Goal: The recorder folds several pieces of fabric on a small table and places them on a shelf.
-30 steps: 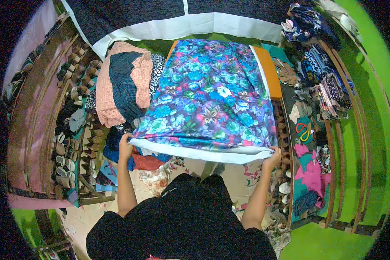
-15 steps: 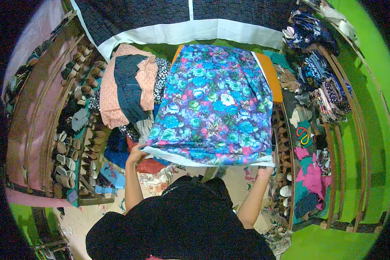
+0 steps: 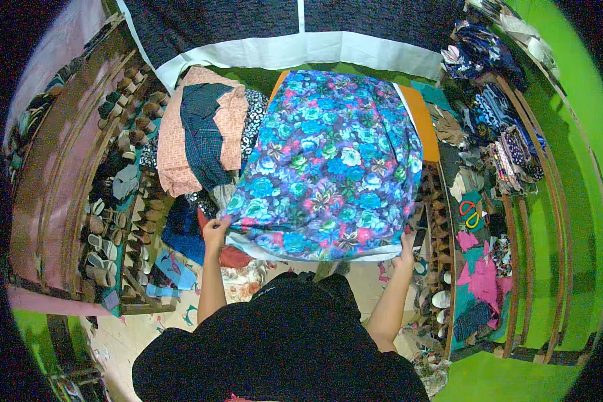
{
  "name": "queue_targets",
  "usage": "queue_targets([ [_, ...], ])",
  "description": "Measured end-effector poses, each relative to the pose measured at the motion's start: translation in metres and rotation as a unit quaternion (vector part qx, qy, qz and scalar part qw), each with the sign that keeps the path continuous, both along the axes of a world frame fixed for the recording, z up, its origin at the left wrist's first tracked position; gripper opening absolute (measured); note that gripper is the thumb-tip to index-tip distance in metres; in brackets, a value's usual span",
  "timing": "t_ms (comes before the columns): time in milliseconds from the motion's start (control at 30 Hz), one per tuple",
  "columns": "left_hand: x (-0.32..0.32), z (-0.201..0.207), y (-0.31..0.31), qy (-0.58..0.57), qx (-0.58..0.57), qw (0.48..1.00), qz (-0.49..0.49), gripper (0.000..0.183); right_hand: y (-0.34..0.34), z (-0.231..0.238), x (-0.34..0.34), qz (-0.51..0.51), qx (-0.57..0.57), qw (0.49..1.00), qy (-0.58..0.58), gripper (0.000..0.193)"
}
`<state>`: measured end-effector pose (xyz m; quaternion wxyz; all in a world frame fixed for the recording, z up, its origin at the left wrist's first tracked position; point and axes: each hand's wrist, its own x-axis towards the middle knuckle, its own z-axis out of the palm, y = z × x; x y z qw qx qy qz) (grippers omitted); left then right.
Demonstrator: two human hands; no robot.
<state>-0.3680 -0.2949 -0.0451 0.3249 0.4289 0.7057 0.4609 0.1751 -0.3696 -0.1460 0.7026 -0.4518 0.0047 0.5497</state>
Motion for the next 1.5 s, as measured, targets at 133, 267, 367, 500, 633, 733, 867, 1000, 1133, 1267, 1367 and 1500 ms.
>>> queue_targets([
  [133,-0.002,-0.018,-0.008,0.094,0.007,0.994,0.057,0.022,-0.012,0.062,-0.037,-0.035,-0.238,0.968,-0.066,0.026],
  [267,-0.042,-0.106,-0.014,0.011,0.014,0.994,0.112,0.041,-0.020,0.047,-0.032,0.049,-0.311,0.947,-0.060,0.016],
  [367,-0.010,-0.060,-0.019,-0.101,-0.092,0.987,0.081,0.039,-0.023,0.043,-0.031,0.046,-0.314,0.948,0.005,0.024],
  [500,-0.025,-0.075,-0.036,-0.168,-0.059,0.981,0.083,0.032,-0.021,0.016,-0.020,0.011,-0.253,0.965,0.068,0.026],
  [633,-0.021,-0.068,-0.039,-0.116,0.002,0.982,0.148,0.031,-0.005,0.027,-0.016,-0.125,-0.305,0.938,-0.102,0.026],
  [733,-0.018,-0.061,-0.042,-0.052,0.071,0.979,0.183,0.028,0.017,0.029,0.002,-0.210,-0.329,0.773,-0.501,0.038],
  [867,0.008,-0.014,-0.038,-0.145,0.115,0.965,0.185,0.023,0.079,0.105,-0.030,-0.146,-0.058,0.706,-0.691,0.032],
  [1000,0.035,0.030,-0.039,-0.163,0.119,0.978,0.050,0.019,0.132,0.207,-0.137,-0.061,0.172,0.673,-0.717,0.019],
  [1133,0.059,0.037,-0.038,-0.231,0.116,0.966,0.014,0.018,0.135,0.245,-0.251,0.157,0.335,0.639,-0.675,0.026],
  [1267,0.084,0.039,-0.036,-0.310,0.096,0.946,-0.028,0.023,0.109,0.229,-0.323,0.286,0.451,0.524,-0.664,0.030],
  [1367,0.092,0.036,-0.033,-0.522,0.109,0.845,-0.052,0.024,0.085,0.204,-0.335,0.454,0.381,0.491,-0.639,0.031],
  [1500,0.089,0.015,-0.034,-0.594,0.014,0.804,-0.008,0.018,0.071,0.195,-0.333,0.514,0.321,0.434,-0.667,0.038],
])
